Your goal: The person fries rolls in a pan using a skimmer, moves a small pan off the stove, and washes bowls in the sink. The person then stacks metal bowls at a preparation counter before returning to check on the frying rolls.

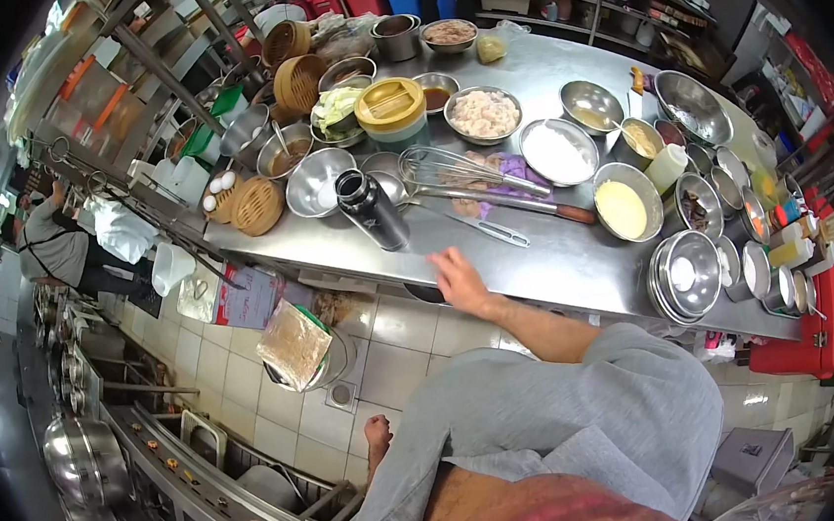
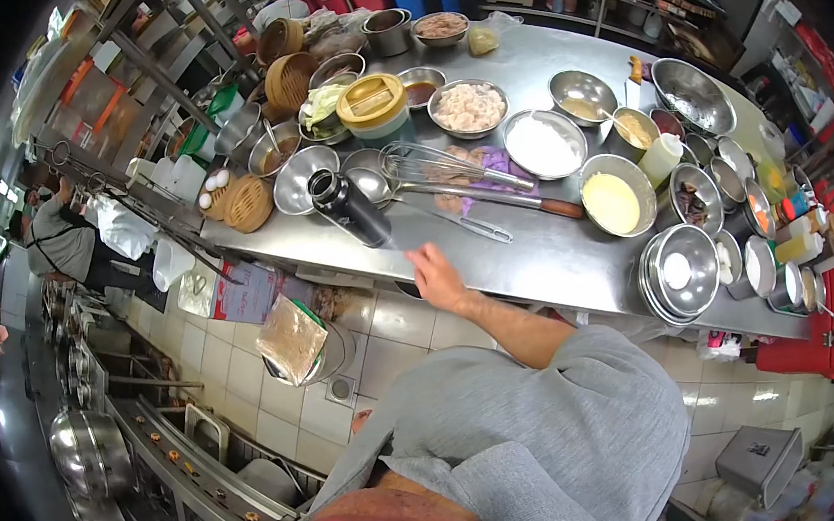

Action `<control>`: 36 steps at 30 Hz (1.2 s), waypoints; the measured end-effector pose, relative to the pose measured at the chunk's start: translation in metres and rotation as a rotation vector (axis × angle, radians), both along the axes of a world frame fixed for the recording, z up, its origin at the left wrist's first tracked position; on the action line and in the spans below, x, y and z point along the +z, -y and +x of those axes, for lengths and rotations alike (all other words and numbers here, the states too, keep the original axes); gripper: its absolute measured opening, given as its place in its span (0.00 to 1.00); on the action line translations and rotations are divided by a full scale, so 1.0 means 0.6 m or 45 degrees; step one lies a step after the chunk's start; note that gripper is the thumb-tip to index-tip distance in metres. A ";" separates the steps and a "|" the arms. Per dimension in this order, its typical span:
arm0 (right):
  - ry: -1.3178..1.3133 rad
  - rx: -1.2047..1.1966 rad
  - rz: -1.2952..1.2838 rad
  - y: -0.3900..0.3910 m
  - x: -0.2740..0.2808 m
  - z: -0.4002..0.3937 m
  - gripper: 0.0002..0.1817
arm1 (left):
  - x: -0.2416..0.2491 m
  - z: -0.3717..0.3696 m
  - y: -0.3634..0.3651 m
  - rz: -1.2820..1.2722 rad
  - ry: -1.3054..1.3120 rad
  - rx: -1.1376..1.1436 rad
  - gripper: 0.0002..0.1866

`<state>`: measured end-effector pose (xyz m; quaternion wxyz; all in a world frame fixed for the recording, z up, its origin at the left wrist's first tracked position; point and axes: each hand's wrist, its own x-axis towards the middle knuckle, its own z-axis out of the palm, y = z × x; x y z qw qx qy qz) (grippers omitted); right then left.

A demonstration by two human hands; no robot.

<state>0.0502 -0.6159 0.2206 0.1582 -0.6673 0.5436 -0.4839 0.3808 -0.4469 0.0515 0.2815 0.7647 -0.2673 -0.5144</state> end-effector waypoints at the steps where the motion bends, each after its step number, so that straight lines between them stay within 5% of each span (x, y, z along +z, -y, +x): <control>1: 0.000 0.010 -0.004 -0.005 -0.011 -0.002 0.17 | 0.003 -0.001 0.008 0.022 0.043 -0.071 0.05; 3: -0.237 0.147 -0.096 -0.010 -0.028 -0.012 0.16 | -0.013 0.017 0.015 0.040 0.082 -0.065 0.07; 5: -0.290 0.190 -0.092 -0.009 -0.019 -0.008 0.15 | -0.118 0.069 0.011 -0.262 0.378 -0.741 0.09; 7: -0.322 0.212 0.012 0.000 -0.016 0.005 0.16 | -0.159 0.081 0.028 -0.007 0.611 -0.776 0.12; 18: -0.376 0.375 0.159 0.030 -0.024 0.049 0.19 | -0.091 0.090 0.133 -0.221 0.660 -0.234 0.14; 22: -0.378 0.384 0.180 0.041 -0.037 0.061 0.19 | -0.095 0.126 0.039 -0.142 0.674 0.022 0.13; 26: -0.494 0.373 0.112 0.053 -0.048 0.070 0.19 | -0.182 0.170 -0.101 0.272 0.859 -0.230 0.10; 31: -0.607 0.353 0.028 0.044 -0.016 0.102 0.19 | -0.148 0.188 -0.225 0.621 0.500 0.157 0.15; 36: -0.655 0.342 0.064 0.057 -0.024 0.121 0.18 | -0.138 0.175 -0.260 0.621 0.484 0.337 0.15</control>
